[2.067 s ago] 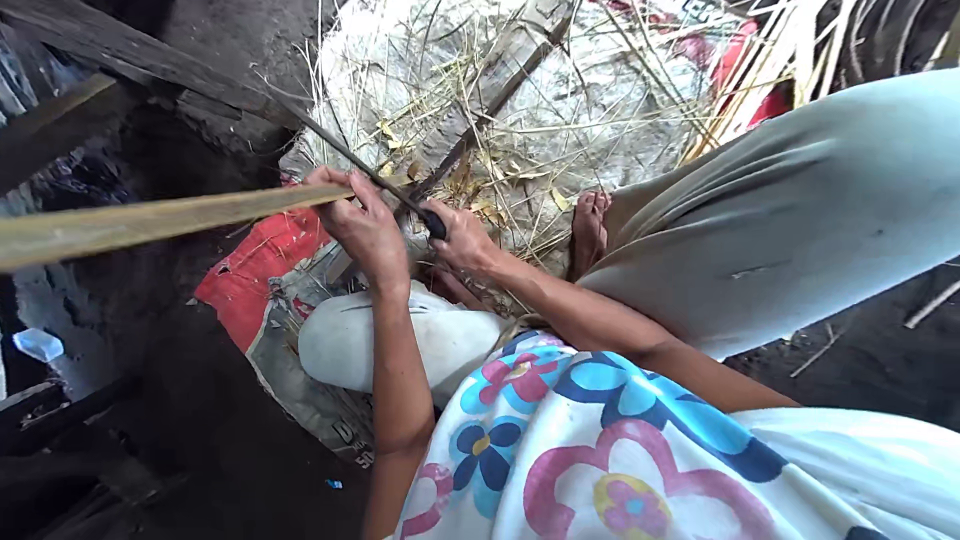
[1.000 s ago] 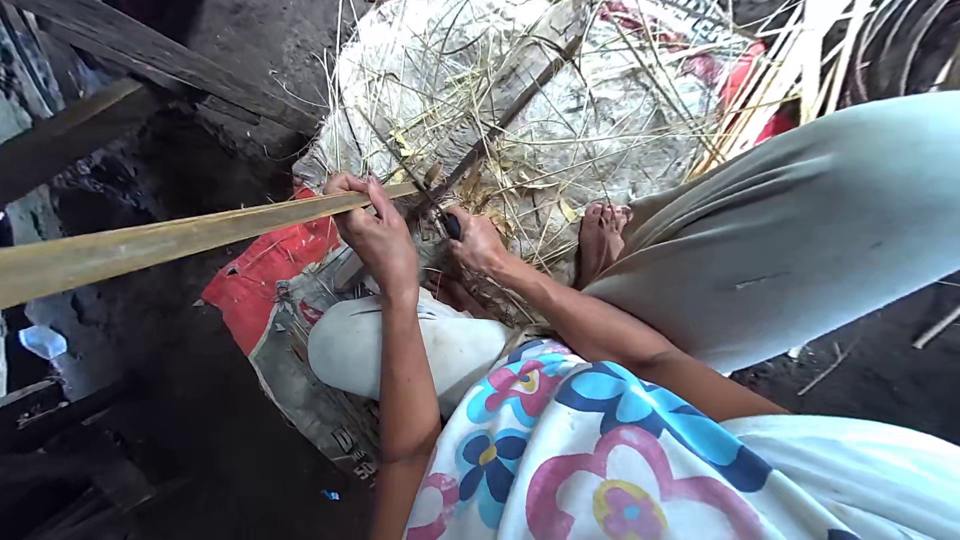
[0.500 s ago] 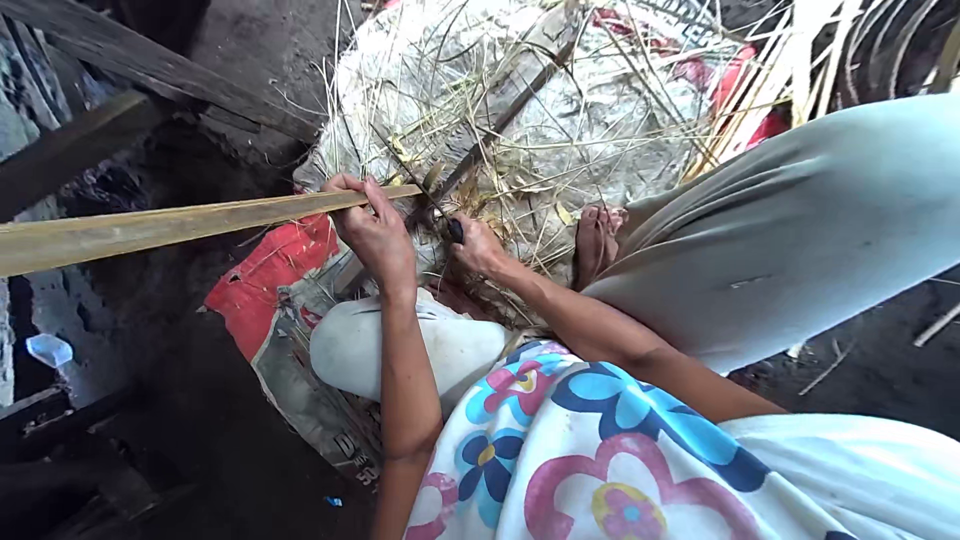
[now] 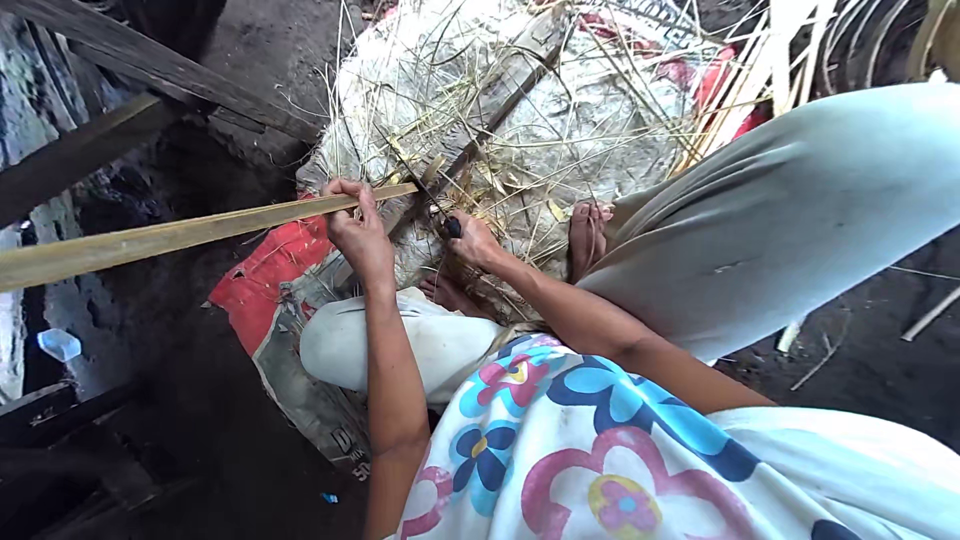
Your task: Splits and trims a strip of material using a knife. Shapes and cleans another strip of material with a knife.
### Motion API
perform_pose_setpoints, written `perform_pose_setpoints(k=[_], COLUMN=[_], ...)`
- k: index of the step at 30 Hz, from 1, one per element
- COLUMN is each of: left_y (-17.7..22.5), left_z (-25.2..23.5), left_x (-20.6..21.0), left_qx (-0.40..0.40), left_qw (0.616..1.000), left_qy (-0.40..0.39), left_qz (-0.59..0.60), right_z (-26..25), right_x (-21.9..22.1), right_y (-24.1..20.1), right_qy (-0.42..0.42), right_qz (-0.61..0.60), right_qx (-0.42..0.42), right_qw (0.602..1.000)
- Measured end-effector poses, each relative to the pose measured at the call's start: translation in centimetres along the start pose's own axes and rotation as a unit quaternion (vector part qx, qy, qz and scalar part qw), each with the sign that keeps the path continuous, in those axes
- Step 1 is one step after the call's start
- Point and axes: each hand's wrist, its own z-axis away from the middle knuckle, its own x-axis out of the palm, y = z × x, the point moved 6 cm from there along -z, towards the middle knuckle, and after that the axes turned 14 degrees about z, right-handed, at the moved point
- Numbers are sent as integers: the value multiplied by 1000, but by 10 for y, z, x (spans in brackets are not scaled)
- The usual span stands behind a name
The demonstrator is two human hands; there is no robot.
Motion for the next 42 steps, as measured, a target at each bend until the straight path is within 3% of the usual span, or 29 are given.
perform_pose_setpoints(k=[10,19,23,26,30,34,39,42], left_y=[-23,-18,-16,-18,-17,-18,-18,-18], left_z=[5,17,19,17,14,14,15,15], left_x=[-28,-26,-24,-25,-24,-25,-22,-24], left_qx=[-5,70,77,69,59,65,63,60], left_qw=[995,987,985,984,986,984,990,992], left_qy=[9,-89,-111,-110,-107,-106,-76,-63], left_qz=[94,114,108,119,111,125,102,95], right_z=[7,30,19,17,22,14,29,18], right_x=[-24,-39,-31,-32,-32,-28,-32,-27], right_y=[19,-34,-17,-9,-20,-1,-24,-4], right_qy=[41,86,65,53,67,50,62,44], right_qz=[-28,133,123,122,126,107,127,120], right_qx=[3,-74,-50,-21,-66,-24,-68,-32], right_qw=[999,985,989,991,988,993,988,991])
